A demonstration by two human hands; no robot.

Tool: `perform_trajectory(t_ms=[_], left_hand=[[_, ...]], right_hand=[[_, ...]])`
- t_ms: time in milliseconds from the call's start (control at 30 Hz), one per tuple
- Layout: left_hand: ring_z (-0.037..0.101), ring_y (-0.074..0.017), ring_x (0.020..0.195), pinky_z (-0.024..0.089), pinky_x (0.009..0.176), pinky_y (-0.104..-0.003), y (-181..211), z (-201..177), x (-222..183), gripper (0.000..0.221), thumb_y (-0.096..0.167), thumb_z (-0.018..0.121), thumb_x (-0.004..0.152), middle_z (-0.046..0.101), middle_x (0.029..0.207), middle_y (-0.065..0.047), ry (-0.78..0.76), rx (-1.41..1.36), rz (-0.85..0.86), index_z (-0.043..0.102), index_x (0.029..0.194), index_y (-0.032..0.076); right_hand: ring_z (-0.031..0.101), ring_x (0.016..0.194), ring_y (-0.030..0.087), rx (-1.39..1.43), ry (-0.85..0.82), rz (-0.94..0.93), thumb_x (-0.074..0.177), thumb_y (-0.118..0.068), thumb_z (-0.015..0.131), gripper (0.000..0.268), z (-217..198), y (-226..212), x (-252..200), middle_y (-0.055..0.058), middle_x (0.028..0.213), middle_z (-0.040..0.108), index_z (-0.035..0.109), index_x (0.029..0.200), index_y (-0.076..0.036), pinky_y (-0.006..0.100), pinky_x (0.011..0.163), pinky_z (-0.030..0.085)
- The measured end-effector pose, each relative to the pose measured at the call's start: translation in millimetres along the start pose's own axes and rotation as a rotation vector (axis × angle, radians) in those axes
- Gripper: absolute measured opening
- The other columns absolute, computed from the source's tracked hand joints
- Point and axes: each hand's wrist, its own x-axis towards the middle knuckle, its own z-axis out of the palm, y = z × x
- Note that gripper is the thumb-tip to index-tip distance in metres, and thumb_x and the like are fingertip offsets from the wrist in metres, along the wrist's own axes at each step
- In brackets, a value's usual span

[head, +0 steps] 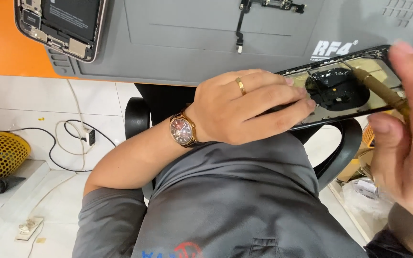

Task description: The person applies a liquid from a yellow bottle into the frame of a disassembled smartphone. They then use a screwdriver to remove screws and detach a component from the phone's internal assembly.

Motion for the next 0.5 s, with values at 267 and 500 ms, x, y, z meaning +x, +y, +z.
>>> perform_trajectory(t_ms=[267,500], left_hand=[[0.077,-0.015,0.083,0.062,0.074,-0.022,8.4,-6.4,7.3,0.021,-0.001,0.061,0.108,0.07,0.103,0.001,0.016,0.03,-0.118,0.075,0.108,0.015],[0.067,-0.0274,0.087,0.047,0.057,-0.038,21.0,-22.7,18.1,0.03,0.036,0.048,0.12,0.066,0.13,-0.002,-0.39,-0.097,-0.396,0.064,0.134,0.015]], right_hand=[[0.065,0.132,0.058,0.089,-0.031,-0.023,0.132,0.011,0.032,0.052,-0.5,15.1,4.3,0.055,0.163,0.062,0.051,0.173,0.037,0.058,0.122,0.053],[0.058,0.132,0.053,0.192,0.036,0.05,0.133,0.003,0.034,0.05,4.9,14.6,3.9,0.05,0.159,0.057,0.05,0.168,0.036,0.055,0.12,0.048]])
